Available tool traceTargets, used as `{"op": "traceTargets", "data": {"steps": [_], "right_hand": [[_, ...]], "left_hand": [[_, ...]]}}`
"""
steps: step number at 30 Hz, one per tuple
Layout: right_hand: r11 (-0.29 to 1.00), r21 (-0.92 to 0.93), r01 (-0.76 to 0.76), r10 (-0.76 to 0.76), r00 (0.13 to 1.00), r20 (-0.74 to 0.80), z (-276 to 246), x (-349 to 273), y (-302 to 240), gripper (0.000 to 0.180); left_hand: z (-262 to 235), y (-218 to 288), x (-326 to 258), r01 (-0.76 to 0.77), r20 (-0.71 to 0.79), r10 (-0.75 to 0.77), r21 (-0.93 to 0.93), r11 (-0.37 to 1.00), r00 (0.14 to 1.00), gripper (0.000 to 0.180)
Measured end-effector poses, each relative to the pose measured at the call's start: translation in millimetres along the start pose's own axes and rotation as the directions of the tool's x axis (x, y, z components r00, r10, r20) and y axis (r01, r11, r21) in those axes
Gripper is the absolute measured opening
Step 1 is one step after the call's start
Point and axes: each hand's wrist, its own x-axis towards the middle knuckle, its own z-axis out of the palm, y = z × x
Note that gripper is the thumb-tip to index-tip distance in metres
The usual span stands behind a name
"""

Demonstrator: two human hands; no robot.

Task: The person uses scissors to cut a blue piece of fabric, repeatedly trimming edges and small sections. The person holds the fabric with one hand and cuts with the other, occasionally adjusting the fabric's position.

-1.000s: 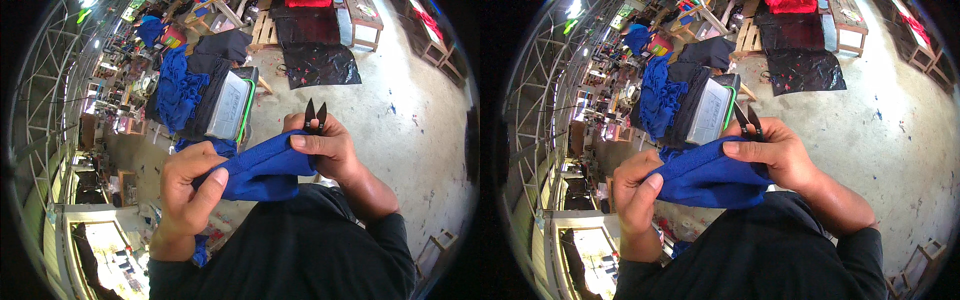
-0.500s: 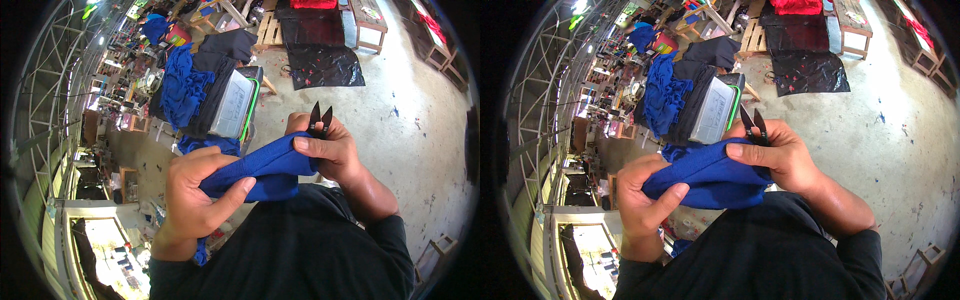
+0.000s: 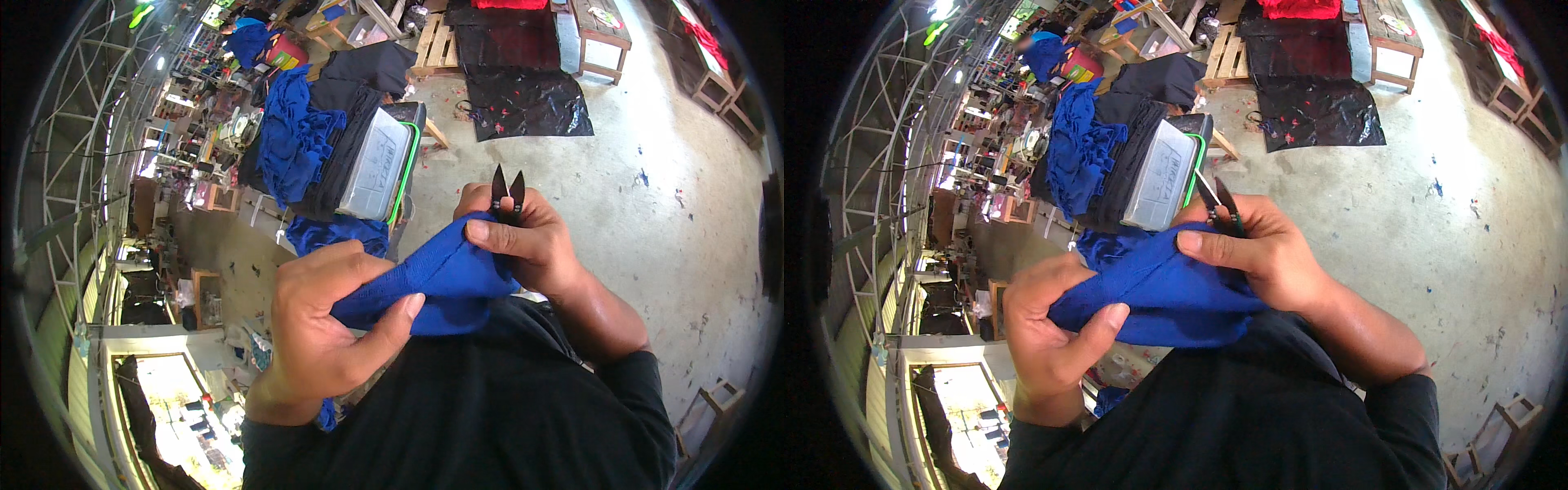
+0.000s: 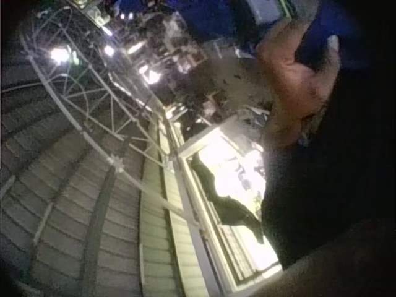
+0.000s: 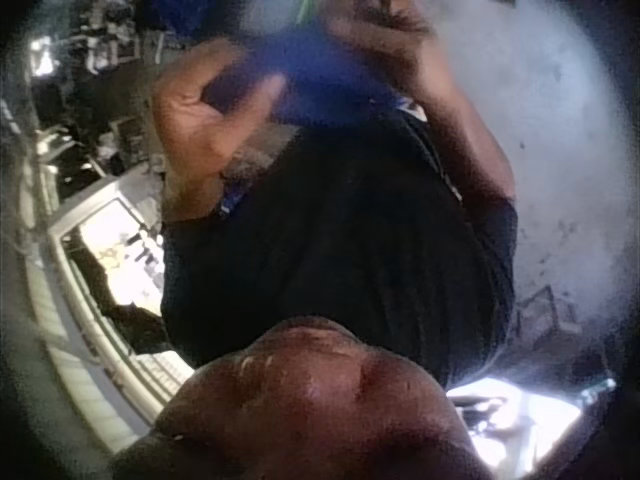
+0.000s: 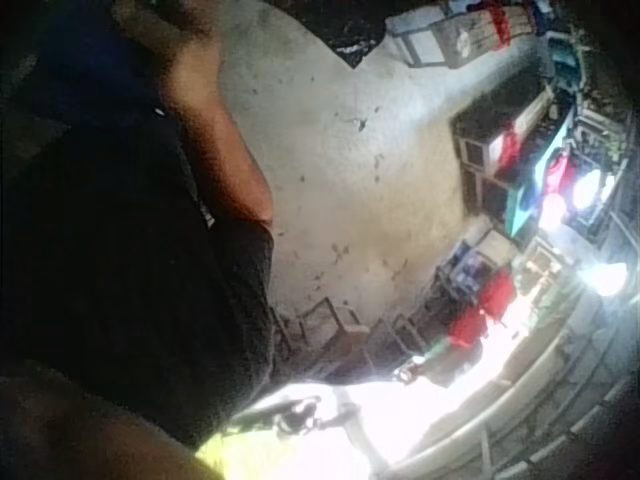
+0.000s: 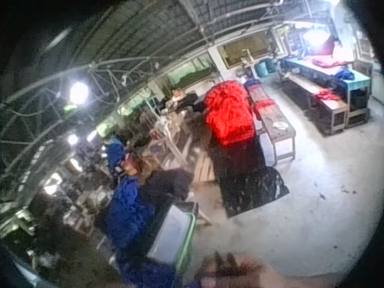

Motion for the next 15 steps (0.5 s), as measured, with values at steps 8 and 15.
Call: {"op": "traceTargets", "data": {"steps": [8, 15], "right_hand": [[0.718, -0.509, 0.476, -0.353, 0.878, 0.323, 5, 15, -19, 0.044], [0.573, -0.671, 0.470, -0.457, 0.863, 0.214, 25, 20, 4, 0.026]], "left_hand": [[-3, -12, -7, -0.125, -0.066, 0.156, 0.338, 0.933, 0.985, 0.034], [-2, -28, -12, -0.072, -0.114, 0.102, 0.240, 0.968, 0.988, 0.029]]}}
